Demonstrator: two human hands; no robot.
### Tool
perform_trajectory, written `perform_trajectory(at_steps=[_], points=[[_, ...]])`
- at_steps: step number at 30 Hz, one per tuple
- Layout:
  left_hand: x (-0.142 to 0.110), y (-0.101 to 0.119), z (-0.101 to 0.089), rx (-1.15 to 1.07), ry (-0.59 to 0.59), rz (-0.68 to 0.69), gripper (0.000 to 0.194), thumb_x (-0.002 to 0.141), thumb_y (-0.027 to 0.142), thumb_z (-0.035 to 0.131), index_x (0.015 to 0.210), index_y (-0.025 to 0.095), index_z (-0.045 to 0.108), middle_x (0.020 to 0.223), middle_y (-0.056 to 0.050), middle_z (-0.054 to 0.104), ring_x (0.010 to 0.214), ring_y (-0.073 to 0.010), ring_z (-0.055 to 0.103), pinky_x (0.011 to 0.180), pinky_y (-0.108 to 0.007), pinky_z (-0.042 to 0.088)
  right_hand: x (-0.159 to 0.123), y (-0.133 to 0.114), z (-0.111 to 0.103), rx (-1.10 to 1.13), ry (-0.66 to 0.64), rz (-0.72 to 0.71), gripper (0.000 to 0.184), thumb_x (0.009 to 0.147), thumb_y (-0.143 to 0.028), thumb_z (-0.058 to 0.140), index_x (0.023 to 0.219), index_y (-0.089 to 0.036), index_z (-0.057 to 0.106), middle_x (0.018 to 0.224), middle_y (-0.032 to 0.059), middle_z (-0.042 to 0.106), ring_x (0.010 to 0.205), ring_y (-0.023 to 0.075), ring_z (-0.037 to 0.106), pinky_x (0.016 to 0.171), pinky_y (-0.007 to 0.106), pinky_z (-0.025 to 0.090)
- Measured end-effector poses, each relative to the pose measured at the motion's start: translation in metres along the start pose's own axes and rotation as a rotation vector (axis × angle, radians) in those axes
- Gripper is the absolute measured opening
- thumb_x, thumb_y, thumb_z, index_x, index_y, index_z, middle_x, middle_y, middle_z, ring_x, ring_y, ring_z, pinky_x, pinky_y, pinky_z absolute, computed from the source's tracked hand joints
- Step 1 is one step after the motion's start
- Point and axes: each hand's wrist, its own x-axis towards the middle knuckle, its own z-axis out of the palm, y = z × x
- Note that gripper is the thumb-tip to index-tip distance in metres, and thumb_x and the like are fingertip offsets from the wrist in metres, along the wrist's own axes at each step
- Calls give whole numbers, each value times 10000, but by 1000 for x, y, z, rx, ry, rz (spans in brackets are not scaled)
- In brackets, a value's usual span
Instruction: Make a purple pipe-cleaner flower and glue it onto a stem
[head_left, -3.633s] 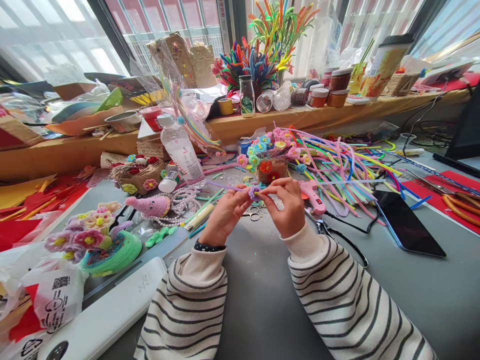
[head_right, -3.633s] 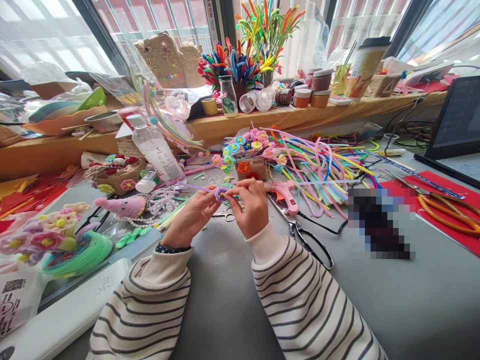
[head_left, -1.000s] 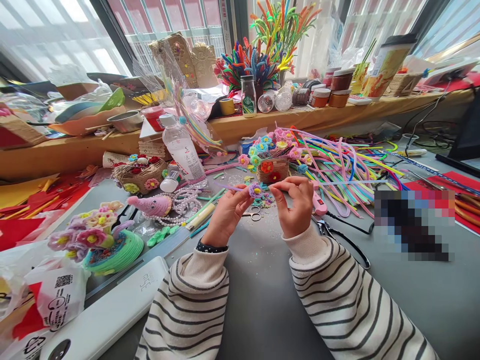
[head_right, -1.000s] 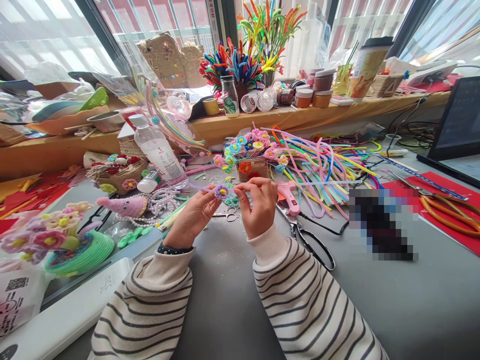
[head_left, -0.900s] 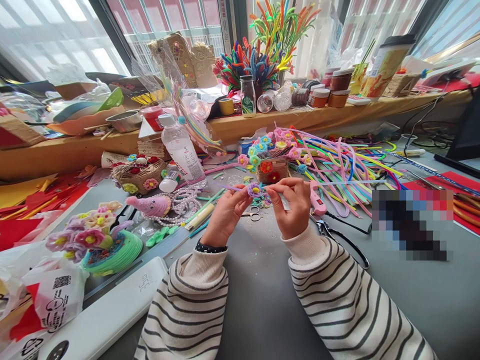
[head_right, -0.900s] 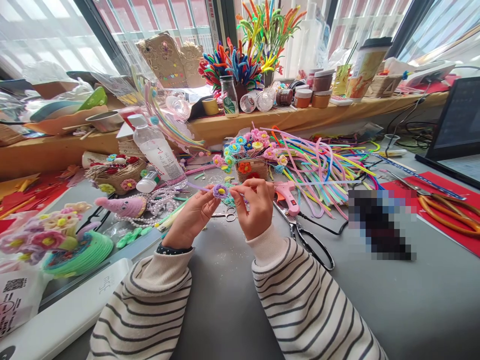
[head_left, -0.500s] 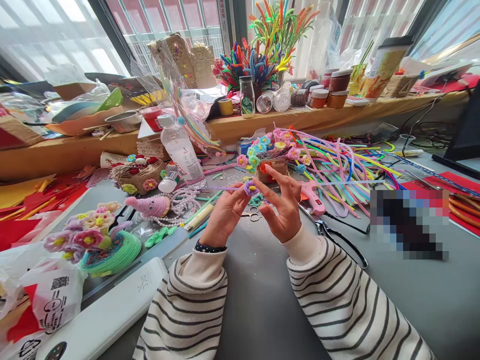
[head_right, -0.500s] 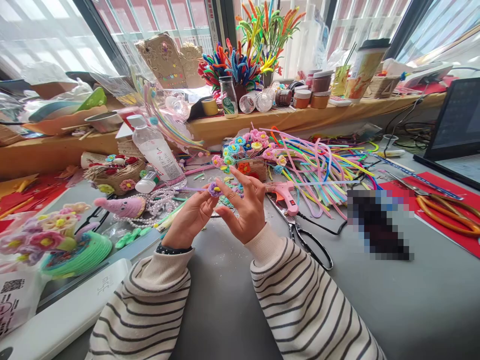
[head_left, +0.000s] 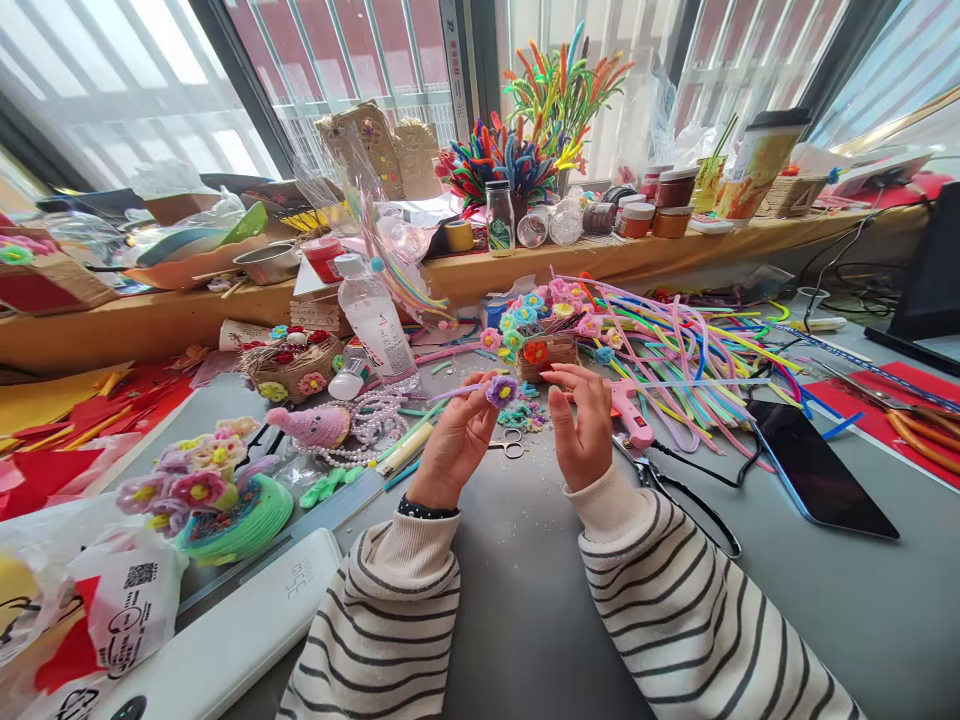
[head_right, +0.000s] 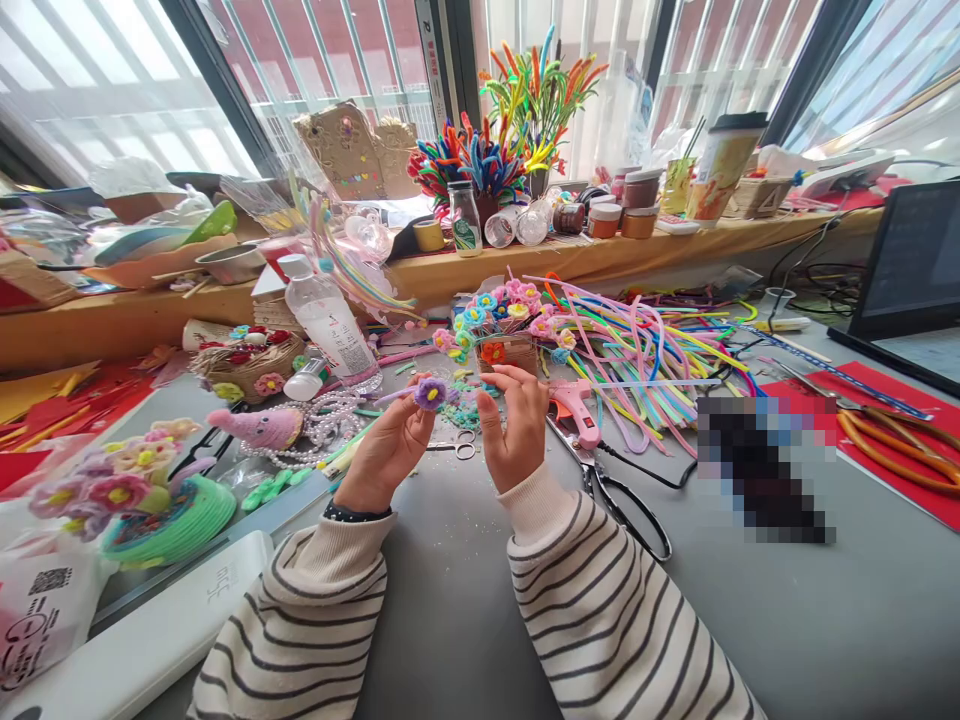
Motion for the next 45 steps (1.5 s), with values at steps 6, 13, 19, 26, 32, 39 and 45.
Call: perform_trajectory(at_steps=[6, 13, 19, 26, 32, 39, 45], points=[[-1, 1, -3, -79, -48, -35, 108, 692, 97, 547, 763, 167, 588, 692, 31, 617, 603, -45, 577, 554, -128, 482, 0, 7, 4, -13, 3, 19, 231, 827, -289, 360, 860, -176, 559, 892, 69, 568, 926, 182, 488, 817, 372, 352], [4, 3, -8, -18, -76, 32, 106, 600, 191, 654, 675, 150, 592, 585, 40, 541, 501, -31, 495, 480, -136, 435, -1, 11, 7, -15, -23, 104, 298, 833, -339, 331, 829, -157, 567, 874, 83, 566, 892, 175, 484, 782, 331, 380], [5, 10, -8, 129, -32, 340, 145, 600, 234, 655, 709, 141, 637, 489, 55, 488, 434, -6, 416, 426, -114, 356, -2, 15, 11, -21, -71, 145, 336, 831, -366, 321, 777, -162, 582, 855, 76, 561, 885, 176, 480, 789, 344, 368], [3, 11, -11, 343, 25, 430, 219, 626, 203, 625, 843, 203, 648, 856, -15, 656, 692, -80, 590, 659, -191, 451, -5, 16, 13, -1, -37, 222, 238, 792, -343, 400, 863, -154, 526, 846, 69, 552, 819, 174, 479, 740, 332, 393], [3, 7, -9, 416, -8, 452, 226, 673, 242, 574, 881, 180, 636, 893, -43, 655, 842, -143, 589, 799, -281, 430, -8, 21, 17, -51, -186, 244, 214, 742, -243, 464, 902, -128, 546, 895, 95, 550, 853, 200, 458, 704, 326, 410], [7, 2, -12, 569, 87, 590, 211, 617, 216, 636, 804, 168, 550, 736, -13, 649, 751, -138, 608, 721, -273, 459, -12, 21, 24, -191, -529, 61, 99, 697, -185, 560, 753, -182, 643, 774, 58, 572, 787, 190, 466, 746, 319, 379], [5, -3, -15, 985, 113, 865, 128, 697, 247, 559, 803, 177, 559, 786, -22, 625, 747, -128, 597, 696, -246, 466, -8, 14, 22, -104, -539, 48, 181, 776, -270, 484, 759, -179, 639, 716, 34, 598, 698, 155, 485, 688, 286, 380]])
